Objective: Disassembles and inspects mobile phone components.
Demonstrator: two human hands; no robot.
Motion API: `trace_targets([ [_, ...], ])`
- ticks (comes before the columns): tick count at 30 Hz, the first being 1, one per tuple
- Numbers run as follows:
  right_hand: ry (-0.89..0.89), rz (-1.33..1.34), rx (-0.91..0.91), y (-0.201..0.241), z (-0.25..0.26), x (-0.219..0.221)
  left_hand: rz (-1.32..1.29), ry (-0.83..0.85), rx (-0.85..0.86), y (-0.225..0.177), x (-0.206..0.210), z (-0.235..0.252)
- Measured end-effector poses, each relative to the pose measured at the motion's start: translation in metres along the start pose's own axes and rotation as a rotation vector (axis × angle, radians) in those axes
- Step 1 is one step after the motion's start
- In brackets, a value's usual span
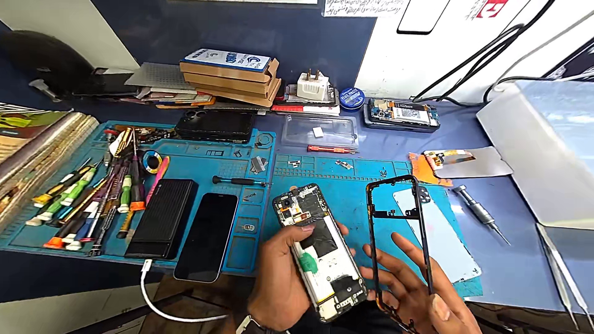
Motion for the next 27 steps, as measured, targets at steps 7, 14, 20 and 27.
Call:
trace_targets([
  [7,-0.071,-0.419,-0.196,0.008,-0.007,0.011,-0.145,0.058,-0.041,0.009,0.003,0.003],
  [14,-0.090,-0.834,-0.399,0.009,-0.014,0.027,-0.237,0.176,-0.108,0.017,0.004,0.006],
  [20,-0.082,-1.184,-0.532,0.000,-0.014,0.049,-0.245,0.246,-0.103,0.018,0.006,0.003],
  [27,-0.082,-1.317,-0.566,-0.006,-0.014,0.056,-0.229,0.291,-0.051,0.015,0.004,0.003],
])
Point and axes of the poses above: each hand's wrist, its own z-axis towards the middle knuckle, its own x-axis out of the palm, y = z × x, the point moved 3 cm from there along z, towards the middle knuckle, and after that the axes turned 11 degrees about -y, right-handed, at the moved point
